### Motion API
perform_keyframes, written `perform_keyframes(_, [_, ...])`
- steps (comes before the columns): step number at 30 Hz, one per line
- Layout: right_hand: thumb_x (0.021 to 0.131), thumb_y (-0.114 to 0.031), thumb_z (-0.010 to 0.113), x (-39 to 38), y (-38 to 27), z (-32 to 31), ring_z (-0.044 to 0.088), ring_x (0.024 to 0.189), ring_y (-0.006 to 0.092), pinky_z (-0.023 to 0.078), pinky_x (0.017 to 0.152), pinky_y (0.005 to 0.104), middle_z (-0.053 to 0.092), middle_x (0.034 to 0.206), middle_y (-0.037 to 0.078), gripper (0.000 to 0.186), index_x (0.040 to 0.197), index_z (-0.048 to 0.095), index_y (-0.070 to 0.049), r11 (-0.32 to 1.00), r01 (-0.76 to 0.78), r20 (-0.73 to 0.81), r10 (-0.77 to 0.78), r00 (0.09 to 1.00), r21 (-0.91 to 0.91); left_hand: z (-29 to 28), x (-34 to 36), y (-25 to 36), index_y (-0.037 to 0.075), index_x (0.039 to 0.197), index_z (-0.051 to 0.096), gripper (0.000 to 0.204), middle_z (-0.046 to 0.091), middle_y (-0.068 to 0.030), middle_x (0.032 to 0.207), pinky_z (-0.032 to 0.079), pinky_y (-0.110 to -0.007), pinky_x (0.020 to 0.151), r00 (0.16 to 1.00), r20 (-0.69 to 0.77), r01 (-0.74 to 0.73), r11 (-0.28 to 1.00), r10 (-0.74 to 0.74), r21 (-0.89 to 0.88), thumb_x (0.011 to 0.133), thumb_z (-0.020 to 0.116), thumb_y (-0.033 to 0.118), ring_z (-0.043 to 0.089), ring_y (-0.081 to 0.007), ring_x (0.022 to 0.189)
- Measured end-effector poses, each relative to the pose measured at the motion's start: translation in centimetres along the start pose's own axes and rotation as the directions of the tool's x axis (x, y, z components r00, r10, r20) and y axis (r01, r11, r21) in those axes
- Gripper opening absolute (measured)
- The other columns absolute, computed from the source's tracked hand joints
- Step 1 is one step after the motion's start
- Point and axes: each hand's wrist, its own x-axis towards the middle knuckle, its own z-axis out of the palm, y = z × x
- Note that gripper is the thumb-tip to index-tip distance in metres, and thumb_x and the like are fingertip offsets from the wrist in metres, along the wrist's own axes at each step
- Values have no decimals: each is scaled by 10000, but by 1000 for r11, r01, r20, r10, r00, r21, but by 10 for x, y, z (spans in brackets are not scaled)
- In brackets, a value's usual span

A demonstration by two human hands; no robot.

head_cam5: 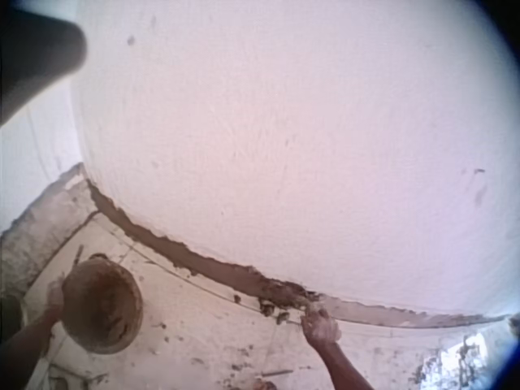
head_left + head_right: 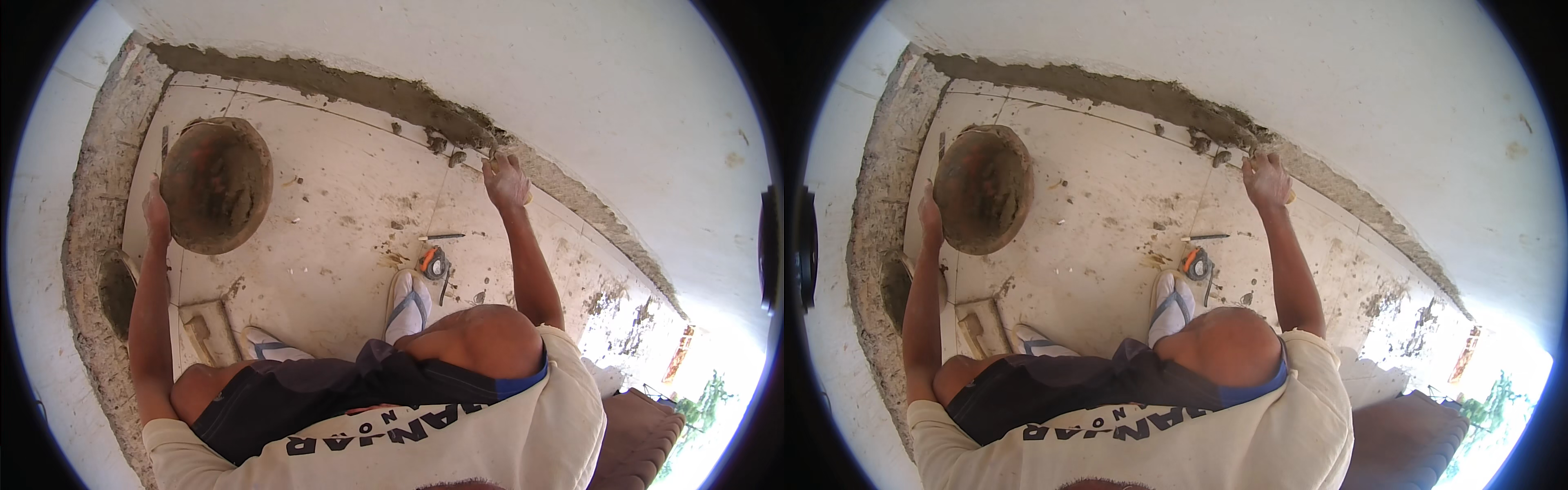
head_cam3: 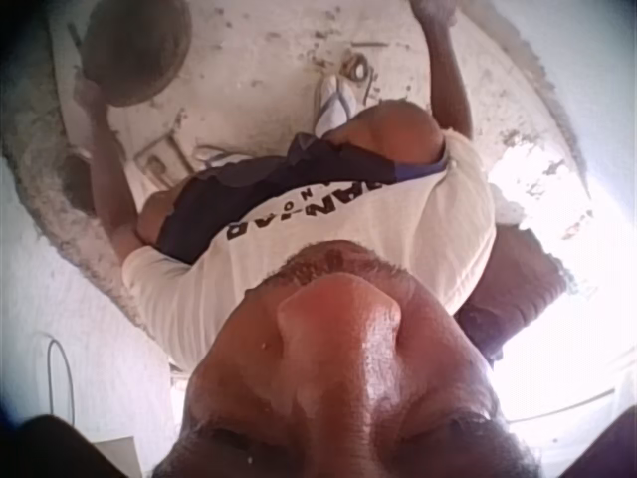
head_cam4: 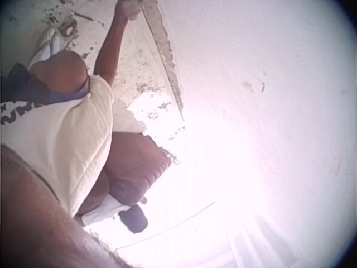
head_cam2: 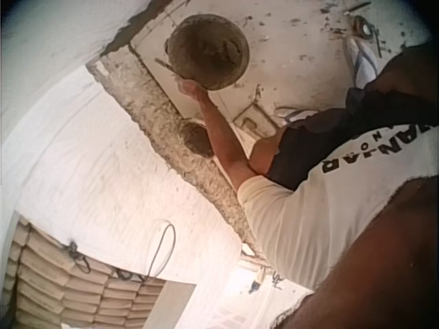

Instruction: The person applies plaster to a wall base using a trowel, taking plaster from a bucket and spreading it along the lower edge of the wall.

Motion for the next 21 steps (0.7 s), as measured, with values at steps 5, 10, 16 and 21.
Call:
perform_keyframes(5, [874, -372, 693, -2, -6, -15, 661, 879, 371, 530, 713, 504, 636, 999, 124, 304, 1032, 675, -113, 1000, -7, -103, 8, 995, 7, 0, -1, -1, -85, 1249, 614, 613, 664, -165, 1205, 472, -361, 969, 1000, -7, -9, 1000, 9, -29, 1045, 403, 453, 642, -253, 1065])
perform_keyframes(10, [847, -342, 732, -11, -6, -19, 645, 828, 362, 521, 688, 491, 620, 958, 125, 293, 1023, 671, -116, 999, 44, -254, -36, 966, 24, -3, 2, -4, -82, 1249, 615, 610, 666, -164, 1199, 469, -361, 971, 998, 12, -57, 998, 57, 12, 1045, 405, 453, 639, -251, 1069])
perform_keyframes(16, [845, -333, 727, -23, 18, 4, 648, 862, 364, 526, 707, 495, 620, 980, 133, 295, 1030, 663, -112, 994, 113, -63, -113, 992, -5, 0, 6, -9, -86, 1257, 606, 619, 665, -169, 1196, 464, -363, 972, 991, -25, -129, 991, 130, 32, 1045, 402, 458, 636, -252, 1075])
perform_keyframes(21, [873, -341, 670, -9, 9, 29, 653, 948, 385, 520, 799, 527, 635, 1018, 160, 308, 1066, 655, -102, 994, 95, 166, -85, 982, -52, -3, 7, -9, -86, 1283, 588, 632, 656, -173, 1212, 458, -367, 981, 998, 36, -41, 999, 42, -25, 1042, 399, 467, 635, -267, 1079])
